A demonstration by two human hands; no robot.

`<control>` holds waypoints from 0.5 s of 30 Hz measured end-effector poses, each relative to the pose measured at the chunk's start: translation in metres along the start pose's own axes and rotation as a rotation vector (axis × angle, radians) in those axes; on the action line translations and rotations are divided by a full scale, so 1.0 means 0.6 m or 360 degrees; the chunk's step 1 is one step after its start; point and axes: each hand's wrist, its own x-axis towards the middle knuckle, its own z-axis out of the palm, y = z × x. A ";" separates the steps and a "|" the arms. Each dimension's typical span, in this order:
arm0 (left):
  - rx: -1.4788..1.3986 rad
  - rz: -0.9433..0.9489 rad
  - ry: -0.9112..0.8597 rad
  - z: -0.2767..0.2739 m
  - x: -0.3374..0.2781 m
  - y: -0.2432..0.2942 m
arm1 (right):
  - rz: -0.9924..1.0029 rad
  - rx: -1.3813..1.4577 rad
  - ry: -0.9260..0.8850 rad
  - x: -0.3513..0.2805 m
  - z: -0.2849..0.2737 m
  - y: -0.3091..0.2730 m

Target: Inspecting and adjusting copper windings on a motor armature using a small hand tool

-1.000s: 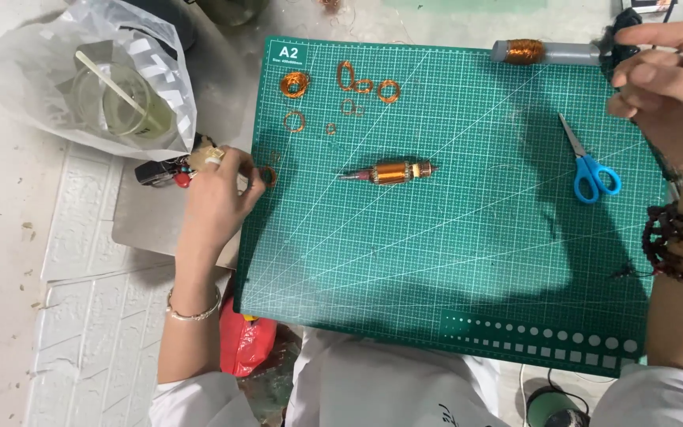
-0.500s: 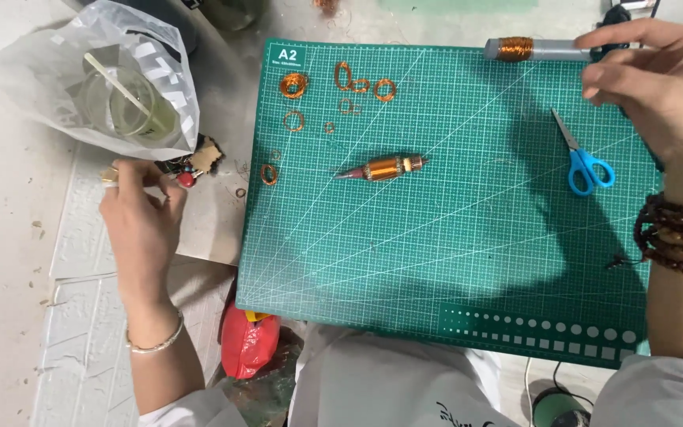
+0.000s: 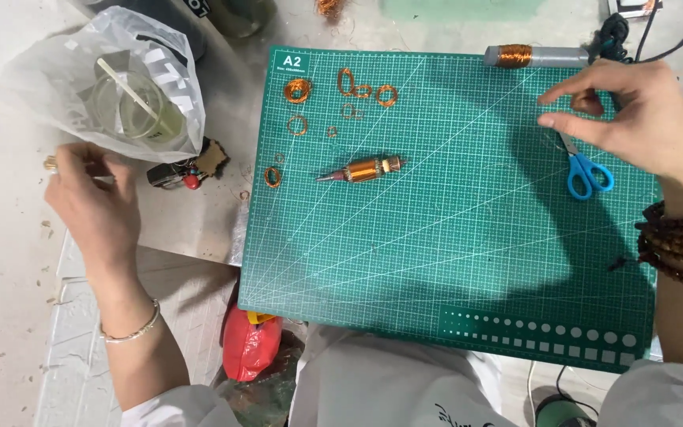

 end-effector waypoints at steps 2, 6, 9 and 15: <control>0.0019 -0.0022 0.0031 -0.006 0.005 0.000 | 0.0070 0.0244 0.0064 -0.003 0.003 0.002; 0.0092 -0.0005 0.0156 -0.019 0.009 -0.005 | 0.0302 0.1106 0.0137 -0.005 0.009 0.017; -0.0002 -0.0004 0.0148 -0.034 0.008 -0.009 | 0.0480 0.1362 0.0199 -0.011 0.016 0.031; -0.0129 0.0002 0.0226 -0.062 0.010 -0.015 | 0.0635 0.1727 0.0339 0.000 0.021 0.034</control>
